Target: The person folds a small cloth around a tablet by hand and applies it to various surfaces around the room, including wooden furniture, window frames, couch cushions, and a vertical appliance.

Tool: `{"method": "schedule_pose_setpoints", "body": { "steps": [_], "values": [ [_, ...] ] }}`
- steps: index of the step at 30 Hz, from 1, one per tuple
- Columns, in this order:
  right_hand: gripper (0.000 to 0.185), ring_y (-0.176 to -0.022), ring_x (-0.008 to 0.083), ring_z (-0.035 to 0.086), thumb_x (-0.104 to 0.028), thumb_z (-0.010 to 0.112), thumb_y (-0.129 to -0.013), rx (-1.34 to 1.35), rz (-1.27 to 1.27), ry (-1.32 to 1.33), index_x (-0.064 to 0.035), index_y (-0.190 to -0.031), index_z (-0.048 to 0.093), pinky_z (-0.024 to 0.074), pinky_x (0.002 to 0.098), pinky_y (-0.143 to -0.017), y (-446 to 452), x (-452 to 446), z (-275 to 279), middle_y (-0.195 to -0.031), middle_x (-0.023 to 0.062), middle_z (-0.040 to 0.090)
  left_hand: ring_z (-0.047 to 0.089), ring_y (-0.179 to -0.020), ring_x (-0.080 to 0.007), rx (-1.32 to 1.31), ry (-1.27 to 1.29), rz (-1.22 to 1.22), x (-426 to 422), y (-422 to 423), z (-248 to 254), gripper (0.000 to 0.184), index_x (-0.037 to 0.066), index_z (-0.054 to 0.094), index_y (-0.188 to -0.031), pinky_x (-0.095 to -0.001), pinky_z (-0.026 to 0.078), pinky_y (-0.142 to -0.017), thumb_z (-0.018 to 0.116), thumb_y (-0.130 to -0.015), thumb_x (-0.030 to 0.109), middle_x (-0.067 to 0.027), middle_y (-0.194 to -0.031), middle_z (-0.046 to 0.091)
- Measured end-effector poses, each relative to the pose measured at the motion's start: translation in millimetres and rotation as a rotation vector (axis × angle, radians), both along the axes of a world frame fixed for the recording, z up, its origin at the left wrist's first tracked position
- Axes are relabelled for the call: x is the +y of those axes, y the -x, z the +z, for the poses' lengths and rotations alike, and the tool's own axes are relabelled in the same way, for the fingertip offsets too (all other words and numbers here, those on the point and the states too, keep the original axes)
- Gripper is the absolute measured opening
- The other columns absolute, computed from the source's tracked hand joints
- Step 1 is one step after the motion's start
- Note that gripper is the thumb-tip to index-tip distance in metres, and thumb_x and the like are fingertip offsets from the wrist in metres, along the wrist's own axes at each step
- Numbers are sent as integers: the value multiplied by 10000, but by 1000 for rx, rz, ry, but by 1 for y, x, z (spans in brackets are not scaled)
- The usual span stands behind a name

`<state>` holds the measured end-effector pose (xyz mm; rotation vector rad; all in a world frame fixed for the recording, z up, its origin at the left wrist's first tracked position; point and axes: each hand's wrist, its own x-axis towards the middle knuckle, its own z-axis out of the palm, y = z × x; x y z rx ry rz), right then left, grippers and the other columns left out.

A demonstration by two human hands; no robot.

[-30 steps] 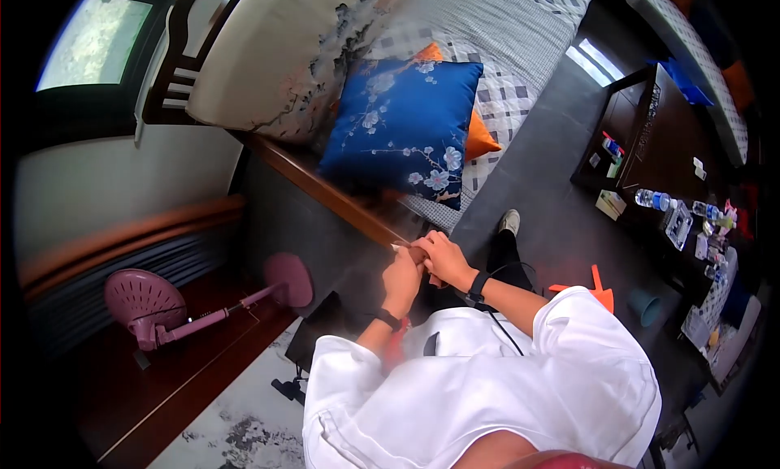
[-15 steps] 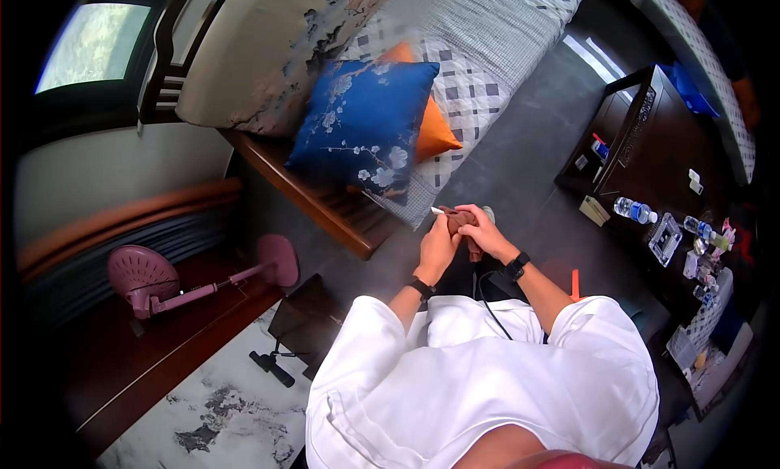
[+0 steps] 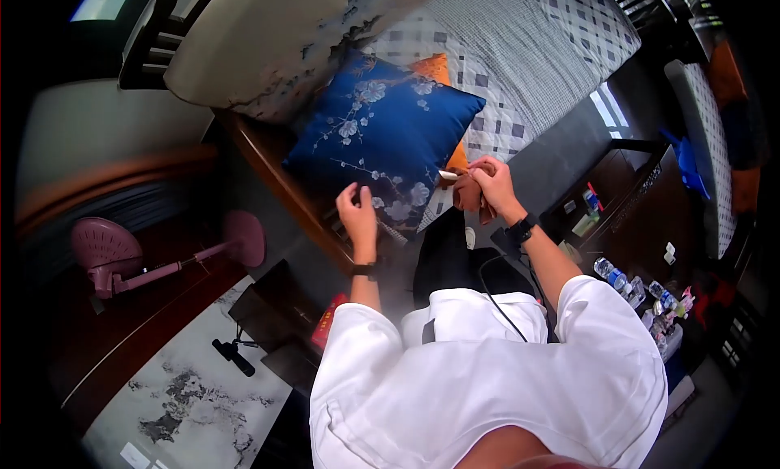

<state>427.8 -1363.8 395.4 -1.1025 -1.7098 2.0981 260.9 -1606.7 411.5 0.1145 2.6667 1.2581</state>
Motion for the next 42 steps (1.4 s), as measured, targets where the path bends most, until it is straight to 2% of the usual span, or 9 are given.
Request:
{"method": "schedule_pose_setpoints", "body": {
  "steps": [6, 10, 15, 16, 18, 20, 23, 29, 42],
  "values": [
    [248, -1069, 352, 635, -200, 674, -811, -75, 408, -584, -1, -954, 716, 497, 396, -947, 161, 78, -33, -1195, 207, 642, 451, -1341, -416, -316, 252, 284, -55, 92, -112, 823, -34, 382, -1480, -440, 349, -1138, 667, -912, 490, -263, -1462, 459],
    [321, -788, 229, 667, -271, 627, -903, -432, 502, 74, 42, -955, 673, 535, 353, -750, 234, 121, -17, -926, 134, 686, 419, -1390, -371, -784, -202, 455, -58, 87, -132, 1021, -58, 241, -1539, -396, 338, -1145, 651, -893, 618, -254, -1542, 380],
    [348, -764, 190, 626, -292, 621, -891, -486, 674, -75, 25, -1011, 701, 513, 342, -717, 243, 133, -76, -853, 124, 696, 560, -1147, -193, -554, -312, 403, -47, 70, -111, 620, -61, 472, -1399, -319, 432, -1012, 652, -987, 367, -123, -1330, 592],
    [317, -377, 177, 521, -275, 603, -932, -363, 565, 11, 21, -1033, 655, 383, 323, -331, 232, 130, -88, -543, 77, 553, 564, -1113, -173, -483, -359, 395, -32, 67, -84, 532, -59, 507, -1365, -315, 437, -998, 646, -1001, 303, -105, -1292, 612],
    [258, -423, 145, 522, -216, 597, -927, -291, 531, 109, -5, -1057, 669, 390, 298, -369, 203, 146, -91, -594, 49, 567, 584, -1065, -176, -459, -319, 389, -10, 58, -48, 480, -60, 523, -1340, -311, 455, -973, 658, -992, 243, -96, -1245, 633],
    [179, -613, 85, 546, -162, 584, -915, -341, 533, 119, 3, -879, 644, 457, 256, -548, 164, 179, -85, -735, 23, 629, 596, -1049, -185, -446, -317, 345, 33, 42, -18, 445, -51, 530, -1334, -316, 463, -966, 671, -976, 171, -103, -1229, 639],
    [221, -380, 147, 506, -209, 595, -914, -316, 445, 111, 1, -961, 647, 412, 305, -369, 101, 232, -95, -595, 81, 598, 600, -1065, -200, -366, -277, 268, 110, 21, 8, 499, -60, 507, -1355, -321, 459, -976, 697, -945, 151, -117, -1236, 639],
    [279, -796, 249, 683, -237, 641, -860, -524, 442, -134, 32, -923, 683, 527, 368, -757, 42, 409, -91, -804, 138, 699, 666, -1020, -275, -303, -237, 95, 306, -7, -21, 599, -72, 517, -1344, -361, 505, -939, 781, -859, 162, -185, -1186, 688],
    [267, -783, 214, 685, -234, 639, -877, -183, 103, -578, 23, -946, 653, 532, 350, -731, 152, 853, -98, -816, 140, 701, 655, -969, -371, 44, -275, -163, 748, 134, -77, 490, -42, 617, -1167, -419, 502, -874, 816, -835, 258, -213, -1067, 690]
  ]
}}
